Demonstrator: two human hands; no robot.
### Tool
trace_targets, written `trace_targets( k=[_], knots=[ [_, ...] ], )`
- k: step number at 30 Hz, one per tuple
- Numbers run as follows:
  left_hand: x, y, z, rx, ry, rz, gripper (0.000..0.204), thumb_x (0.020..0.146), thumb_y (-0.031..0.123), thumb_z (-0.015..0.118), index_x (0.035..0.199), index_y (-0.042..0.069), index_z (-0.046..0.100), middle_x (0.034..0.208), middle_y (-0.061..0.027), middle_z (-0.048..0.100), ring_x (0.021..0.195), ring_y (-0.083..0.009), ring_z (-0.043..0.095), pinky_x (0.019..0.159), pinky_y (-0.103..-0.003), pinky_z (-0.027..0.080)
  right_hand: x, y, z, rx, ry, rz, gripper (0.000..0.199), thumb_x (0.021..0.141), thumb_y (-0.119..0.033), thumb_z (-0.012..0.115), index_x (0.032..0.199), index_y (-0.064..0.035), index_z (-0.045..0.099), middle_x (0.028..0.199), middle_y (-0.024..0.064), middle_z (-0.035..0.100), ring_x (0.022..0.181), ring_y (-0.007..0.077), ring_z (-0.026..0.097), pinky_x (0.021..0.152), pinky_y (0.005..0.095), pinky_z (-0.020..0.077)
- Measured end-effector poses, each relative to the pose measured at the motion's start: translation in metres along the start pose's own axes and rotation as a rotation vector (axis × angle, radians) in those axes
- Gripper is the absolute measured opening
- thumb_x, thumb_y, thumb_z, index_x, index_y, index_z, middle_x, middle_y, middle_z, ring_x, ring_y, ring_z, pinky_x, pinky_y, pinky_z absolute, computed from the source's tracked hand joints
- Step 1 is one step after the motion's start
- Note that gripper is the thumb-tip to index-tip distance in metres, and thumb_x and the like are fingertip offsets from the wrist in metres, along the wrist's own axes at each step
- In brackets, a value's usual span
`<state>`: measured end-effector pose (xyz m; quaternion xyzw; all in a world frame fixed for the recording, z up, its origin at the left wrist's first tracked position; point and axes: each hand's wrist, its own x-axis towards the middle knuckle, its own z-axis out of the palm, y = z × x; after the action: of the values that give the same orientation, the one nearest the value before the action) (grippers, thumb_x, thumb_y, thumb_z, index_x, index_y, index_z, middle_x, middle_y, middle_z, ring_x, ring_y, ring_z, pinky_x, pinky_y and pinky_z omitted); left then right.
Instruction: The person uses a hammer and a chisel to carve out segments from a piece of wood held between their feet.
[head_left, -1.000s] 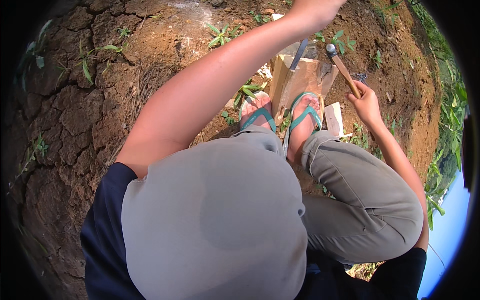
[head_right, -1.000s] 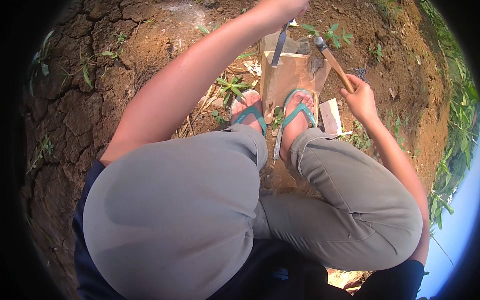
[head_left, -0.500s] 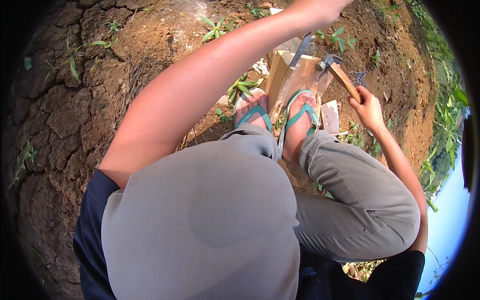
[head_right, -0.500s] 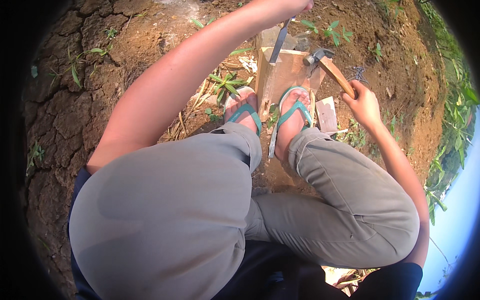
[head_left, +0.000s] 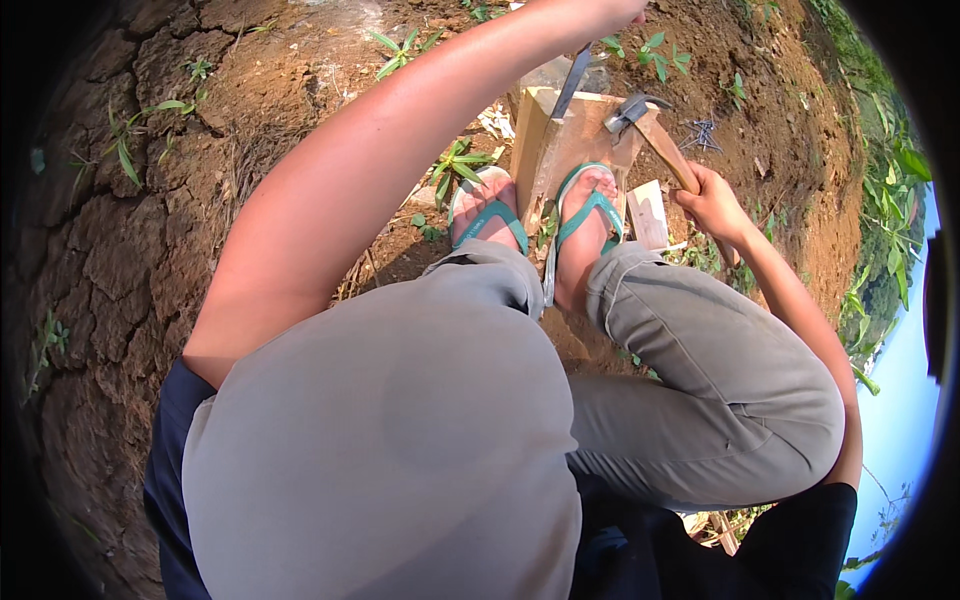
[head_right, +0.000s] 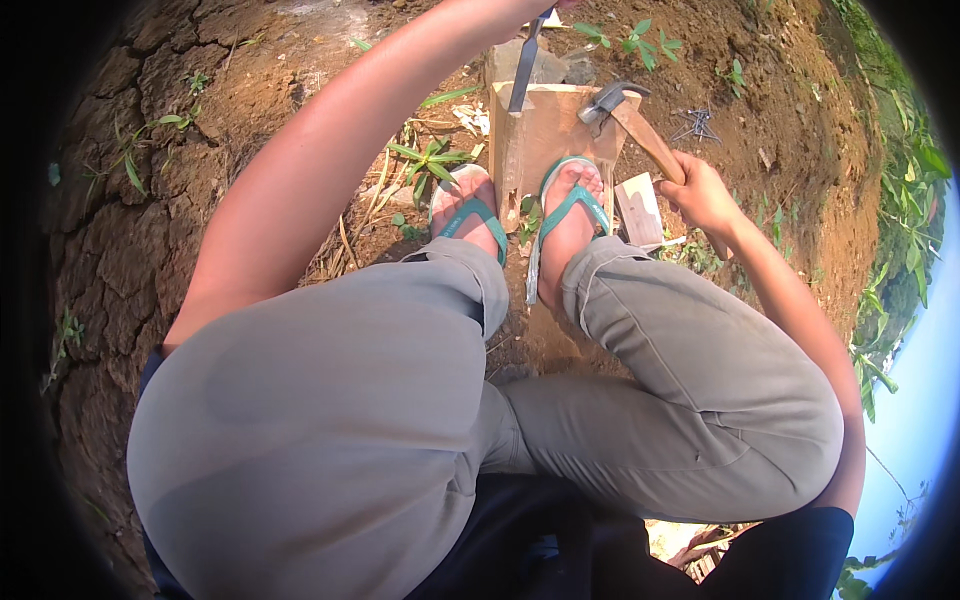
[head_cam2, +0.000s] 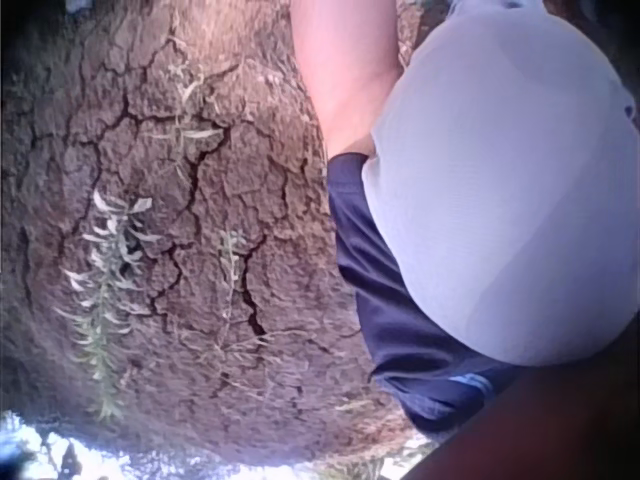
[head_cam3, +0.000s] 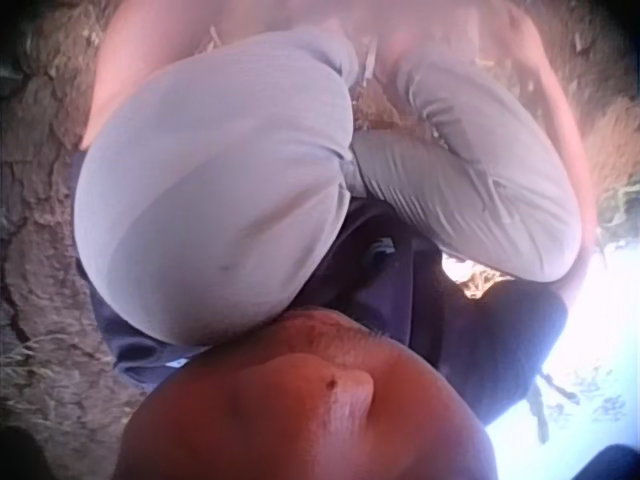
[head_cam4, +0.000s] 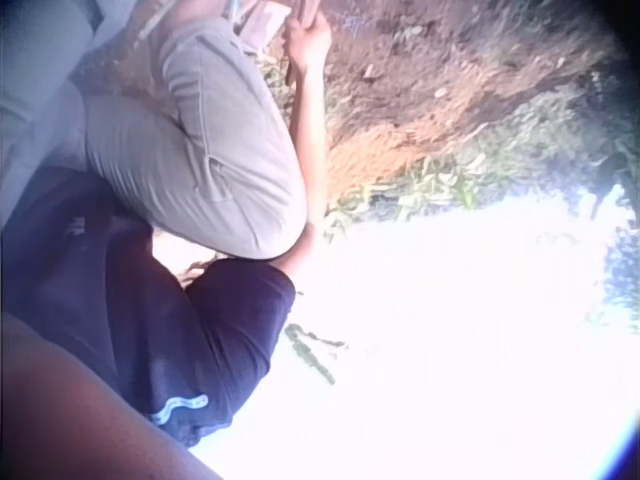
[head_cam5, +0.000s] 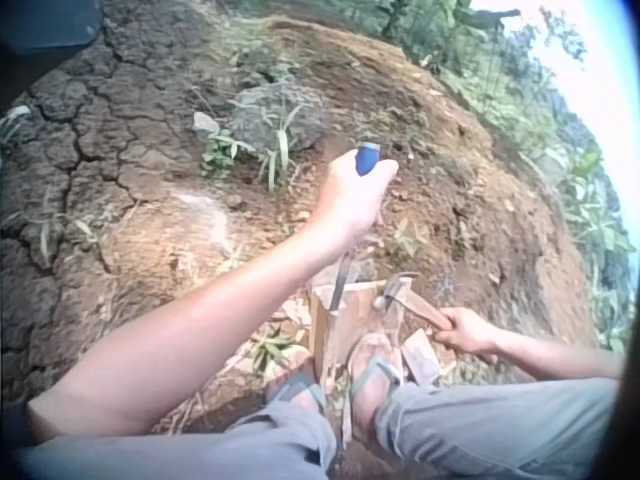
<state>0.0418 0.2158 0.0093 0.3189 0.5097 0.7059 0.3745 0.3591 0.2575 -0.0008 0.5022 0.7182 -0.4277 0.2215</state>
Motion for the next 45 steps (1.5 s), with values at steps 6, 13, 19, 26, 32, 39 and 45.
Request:
trace_targets(
  k=[6,13,19,26,32,39,45],
  knots=[
    [-0.004,0.001,0.005,0.137,0.191,0.133,0.025,0.089,0.018,0.065,0.071,0.003,0.058,0.061,-0.0044,0.056,0.057,-0.0146,0.050,0.058,-0.038,0.043,0.007,0.010,0.001,-0.101,-0.023,0.009,0.030,0.090,-0.012,0.068,0.117,-0.0009,0.062,0.081,0.0040,0.061,0.076,0.0141,0.058,0.071,0.0347,0.0493],
    [-0.028,0.026,0.012,0.143,0.182,0.212,0.025,0.089,0.016,0.063,0.071,0.001,0.055,0.060,-0.0079,0.054,0.058,-0.0155,0.049,0.058,-0.039,0.043,0.008,0.016,0.000,-0.148,0.013,-0.062,0.038,0.091,-0.011,0.068,0.127,-0.0019,0.061,0.090,0.0050,0.065,0.085,0.0140,0.059,0.081,0.0334,0.0499],
    [-0.039,0.039,0.011,0.092,0.158,0.228,0.024,0.090,0.014,0.060,0.070,0.001,0.054,0.060,-0.0081,0.053,0.057,-0.0156,0.049,0.057,-0.038,0.042,0.009,0.009,0.001,-0.153,-0.016,-0.015,0.043,0.091,-0.010,0.068,0.132,-0.0025,0.060,0.094,0.0059,0.067,0.087,0.0145,0.061,0.084,0.0333,0.0504],
    [-0.065,0.054,0.017,0.069,0.193,0.315,0.020,0.090,0.011,0.060,0.074,0.000,0.055,0.061,-0.0074,0.054,0.057,-0.0148,0.051,0.057,-0.035,0.043,0.011,0.014,0.002,-0.181,0.004,-0.059,0.043,0.090,-0.011,0.069,0.131,-0.0014,0.060,0.095,0.0090,0.068,0.089,0.0171,0.063,0.085,0.0353,0.0505],
    [-0.051,0.046,0.006,0.013,0.107,0.208,0.020,0.092,0.013,0.061,0.078,0.000,0.057,0.061,-0.0047,0.055,0.059,-0.0132,0.053,0.057,-0.034,0.044,0.011,0.015,0.000,-0.199,0.021,-0.087,0.042,0.090,-0.012,0.069,0.130,-0.0014,0.060,0.095,0.0109,0.068,0.090,0.0184,0.063,0.086,0.0365,0.0505],
    [-0.006,0.031,-0.014,0.031,0.203,-0.259,0.023,0.091,0.022,0.062,0.077,0.004,0.058,0.063,-0.0066,0.056,0.059,-0.0177,0.054,0.059,-0.038,0.045,0.010,0.015,0.000,-0.176,0.031,-0.090,0.041,0.090,-0.012,0.070,0.128,-0.0013,0.060,0.093,0.0111,0.067,0.088,0.0187,0.063,0.085,0.0367,0.0505],
    [0.016,-0.011,-0.021,0.156,0.167,0.045,0.022,0.095,0.023,0.062,0.079,0.011,0.053,0.060,-0.0004,0.050,0.044,-0.0128,0.047,0.041,-0.032,0.037,0.008,0.009,-0.001,-0.200,0.021,-0.082,0.036,0.090,-0.014,0.069,0.122,-0.0010,0.060,0.089,0.0111,0.065,0.085,0.0187,0.062,0.082,0.0371,0.0505]
  ],
)
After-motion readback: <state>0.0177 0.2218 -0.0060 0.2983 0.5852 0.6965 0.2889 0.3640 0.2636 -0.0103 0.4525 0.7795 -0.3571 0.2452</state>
